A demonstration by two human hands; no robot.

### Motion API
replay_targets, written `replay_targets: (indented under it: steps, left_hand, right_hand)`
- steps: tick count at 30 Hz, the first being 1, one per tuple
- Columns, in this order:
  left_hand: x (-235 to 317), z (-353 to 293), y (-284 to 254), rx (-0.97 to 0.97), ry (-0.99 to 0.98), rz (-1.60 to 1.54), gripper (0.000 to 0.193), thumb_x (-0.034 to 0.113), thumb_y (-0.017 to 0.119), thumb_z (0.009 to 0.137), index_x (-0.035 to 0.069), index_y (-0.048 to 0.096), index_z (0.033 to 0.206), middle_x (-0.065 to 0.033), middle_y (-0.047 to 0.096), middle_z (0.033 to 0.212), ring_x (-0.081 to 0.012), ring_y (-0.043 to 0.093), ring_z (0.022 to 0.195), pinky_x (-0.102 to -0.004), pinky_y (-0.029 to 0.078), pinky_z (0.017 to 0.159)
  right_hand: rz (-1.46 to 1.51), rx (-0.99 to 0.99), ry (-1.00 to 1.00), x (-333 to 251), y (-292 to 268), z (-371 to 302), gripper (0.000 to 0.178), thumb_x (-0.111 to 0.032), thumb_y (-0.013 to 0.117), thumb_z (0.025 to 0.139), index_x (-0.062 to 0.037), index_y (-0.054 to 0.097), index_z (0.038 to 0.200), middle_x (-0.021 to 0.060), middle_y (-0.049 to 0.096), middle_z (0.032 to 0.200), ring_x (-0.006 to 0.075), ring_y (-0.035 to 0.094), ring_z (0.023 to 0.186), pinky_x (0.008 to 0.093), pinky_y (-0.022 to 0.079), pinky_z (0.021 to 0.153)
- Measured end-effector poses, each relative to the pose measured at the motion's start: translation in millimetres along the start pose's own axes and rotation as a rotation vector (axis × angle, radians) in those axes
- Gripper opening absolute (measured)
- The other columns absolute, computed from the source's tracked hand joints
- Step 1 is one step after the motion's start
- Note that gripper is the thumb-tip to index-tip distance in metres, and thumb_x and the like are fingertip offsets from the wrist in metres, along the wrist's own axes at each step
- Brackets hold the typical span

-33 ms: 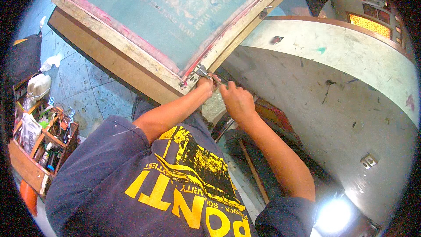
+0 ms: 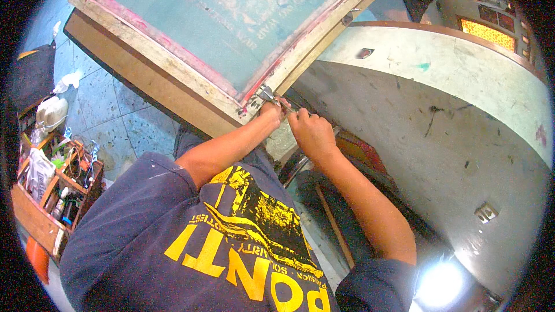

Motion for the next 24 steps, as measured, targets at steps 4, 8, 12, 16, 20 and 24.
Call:
replay_targets:
  steps: [4, 8, 12, 16, 20, 24]
  left_hand:
    - [4, 4, 4, -0.038, -0.004, -0.022, 0.02, 0.025, 0.05, 0.097, 0.009, 0.054, 0.086, -0.0064, 0.06, 0.073, -0.0217, 0.062, 0.06, -0.0302, 0.051, 0.05]
    - [0, 11, 3, -0.035, -0.032, -0.056, 0.022, 0.029, 0.052, 0.096, 0.009, 0.054, 0.086, -0.0072, 0.062, 0.075, -0.0218, 0.063, 0.062, -0.0317, 0.051, 0.051]
    - [0, 16, 5, 0.014, 0.009, -0.043, 0.029, 0.028, 0.051, 0.096, 0.008, 0.056, 0.076, -0.0069, 0.058, 0.064, -0.0223, 0.059, 0.06, -0.035, 0.048, 0.054]
    - [5, 3, 4, 0.031, -0.013, 0.079, 0.027, 0.028, 0.051, 0.096, 0.008, 0.057, 0.078, -0.0052, 0.061, 0.068, -0.0195, 0.06, 0.06, -0.0334, 0.049, 0.053]
    - [7, 2, 3, 0.045, -0.023, 0.045, 0.027, 0.029, 0.052, 0.096, 0.009, 0.057, 0.079, -0.0046, 0.062, 0.071, -0.0175, 0.061, 0.061, -0.0315, 0.049, 0.052]
    - [5, 2, 1, 0.01, -0.017, 0.038, 0.027, 0.03, 0.052, 0.096, 0.009, 0.058, 0.08, -0.0045, 0.061, 0.07, -0.0177, 0.061, 0.061, -0.0311, 0.049, 0.051]
  right_hand:
    - [-0.008, 0.07, -0.049, 7, 7, 8, 0.015, -0.012, 0.059, 0.078, -0.0034, 0.059, 0.091, 0.0145, 0.064, 0.081, 0.0286, 0.066, 0.073, 0.0392, 0.055, 0.061]
    - [0.467, -0.062, 0.422, 41, 39, 20, 0.019, -0.019, 0.057, 0.087, -0.001, 0.062, 0.087, 0.012, 0.066, 0.076, 0.0233, 0.064, 0.062, 0.0352, 0.052, 0.055]
    - [1.552, -0.396, 0.956, 52, 68, -2, 0.032, -0.034, 0.058, 0.092, -0.0022, 0.059, 0.093, 0.0055, 0.06, 0.075, 0.0104, 0.05, 0.055, 0.0248, 0.041, 0.048]
    - [1.036, -0.148, 0.668, 32, 49, -7, 0.033, -0.025, 0.067, 0.082, -0.0017, 0.053, 0.1, 0.0104, 0.06, 0.092, 0.0191, 0.061, 0.067, 0.034, 0.049, 0.055]
    - [0.201, 0.019, 0.169, -2, 6, -6, 0.035, -0.012, 0.066, 0.074, -0.0005, 0.051, 0.103, 0.0155, 0.056, 0.097, 0.0344, 0.065, 0.078, 0.0456, 0.054, 0.061]
    - [0.026, -0.052, 0.04, -6, 17, -2, 0.032, -0.012, 0.064, 0.076, 0.0003, 0.054, 0.104, 0.0147, 0.058, 0.09, 0.0323, 0.066, 0.074, 0.0434, 0.054, 0.06]
Point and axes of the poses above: each hand's wrist, its own z-axis towards the middle knuckle, its own y-axis out of the palm, x = y × z, the point moved 6 cm from there along z, towards the middle knuckle
